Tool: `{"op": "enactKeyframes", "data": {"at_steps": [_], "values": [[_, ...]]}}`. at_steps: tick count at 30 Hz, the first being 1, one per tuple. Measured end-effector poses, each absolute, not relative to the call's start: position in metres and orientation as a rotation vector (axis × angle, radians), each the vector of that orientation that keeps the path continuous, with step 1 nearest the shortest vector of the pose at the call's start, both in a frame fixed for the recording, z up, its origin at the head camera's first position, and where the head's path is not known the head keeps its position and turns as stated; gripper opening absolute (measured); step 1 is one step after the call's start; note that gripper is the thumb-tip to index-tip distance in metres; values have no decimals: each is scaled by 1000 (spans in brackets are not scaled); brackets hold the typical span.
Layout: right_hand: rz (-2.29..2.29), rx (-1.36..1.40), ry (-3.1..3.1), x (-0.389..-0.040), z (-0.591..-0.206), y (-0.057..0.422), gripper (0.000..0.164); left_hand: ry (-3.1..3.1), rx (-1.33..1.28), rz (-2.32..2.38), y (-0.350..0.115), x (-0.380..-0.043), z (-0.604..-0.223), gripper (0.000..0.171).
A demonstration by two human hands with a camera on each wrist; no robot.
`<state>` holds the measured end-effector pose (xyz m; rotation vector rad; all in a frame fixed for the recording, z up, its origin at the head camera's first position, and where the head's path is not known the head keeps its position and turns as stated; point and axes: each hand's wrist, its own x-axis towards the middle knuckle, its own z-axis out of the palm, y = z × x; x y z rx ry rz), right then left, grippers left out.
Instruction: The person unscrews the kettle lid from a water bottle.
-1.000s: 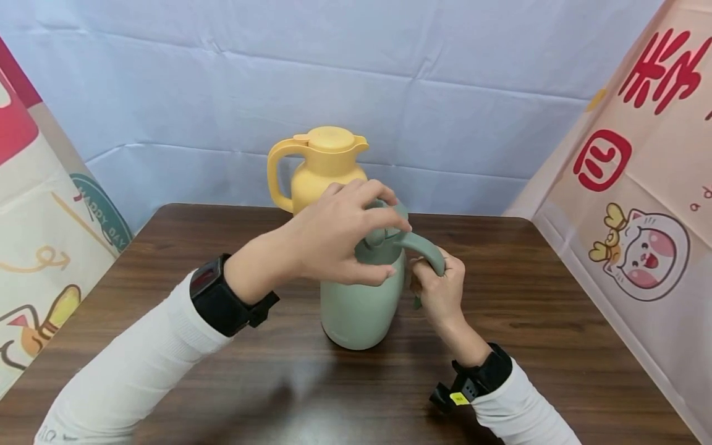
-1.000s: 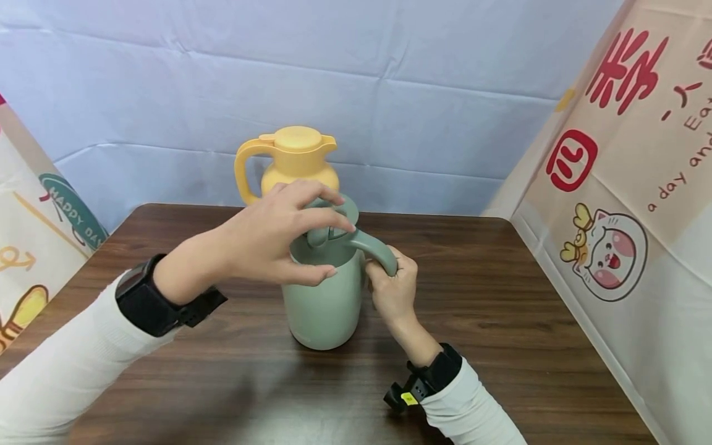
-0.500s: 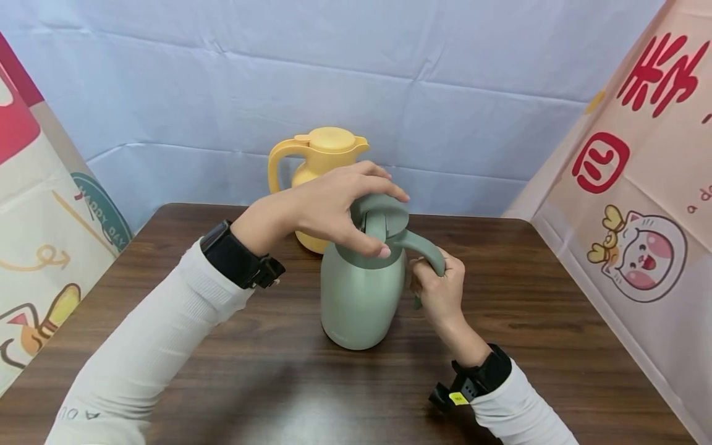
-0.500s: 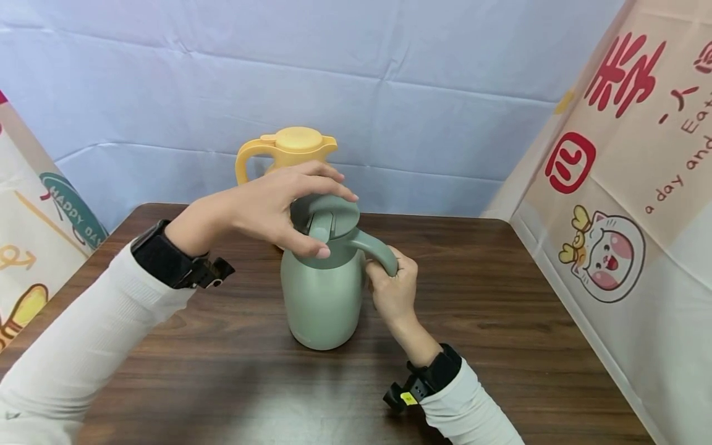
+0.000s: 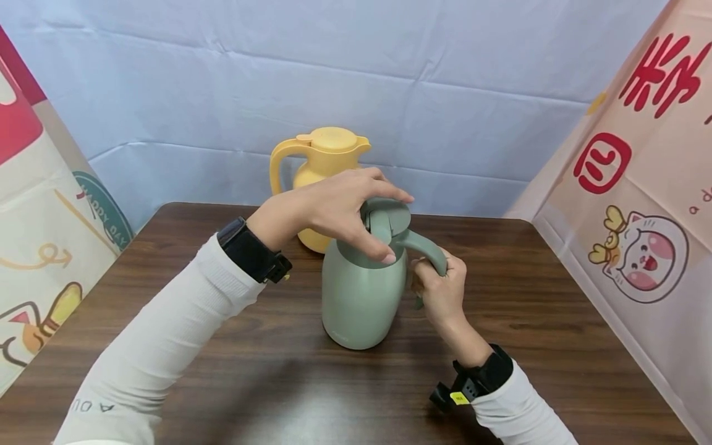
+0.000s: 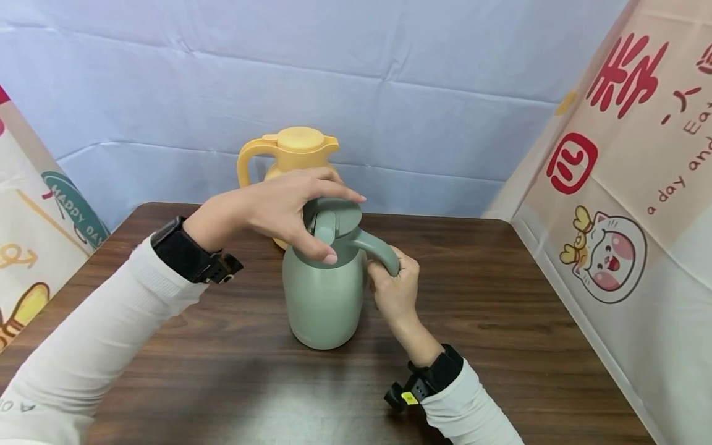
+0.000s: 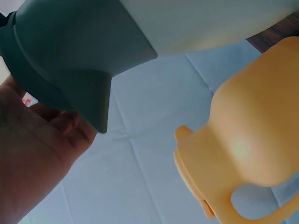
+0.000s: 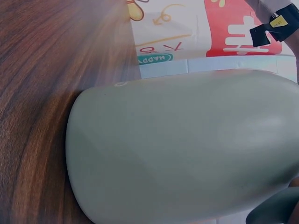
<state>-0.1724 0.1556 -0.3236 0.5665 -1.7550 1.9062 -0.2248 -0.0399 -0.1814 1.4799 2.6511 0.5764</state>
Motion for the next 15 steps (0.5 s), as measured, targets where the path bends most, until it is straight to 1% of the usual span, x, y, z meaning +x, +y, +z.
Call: {"op": "enactKeyframes", "data": {"at_steps": [5, 12, 15], "values": [[1888, 588, -1768, -173, -325, 157, 36, 2697, 1442, 551, -34, -224, -183, 75], [1852, 610, -1768, -174, -326, 157, 35, 2709, 1513, 518, -27, -226, -181, 69], [1857, 598, -1765, -173, -325, 156, 35, 2714, 1506, 513, -26, -225, -180, 69]]}}
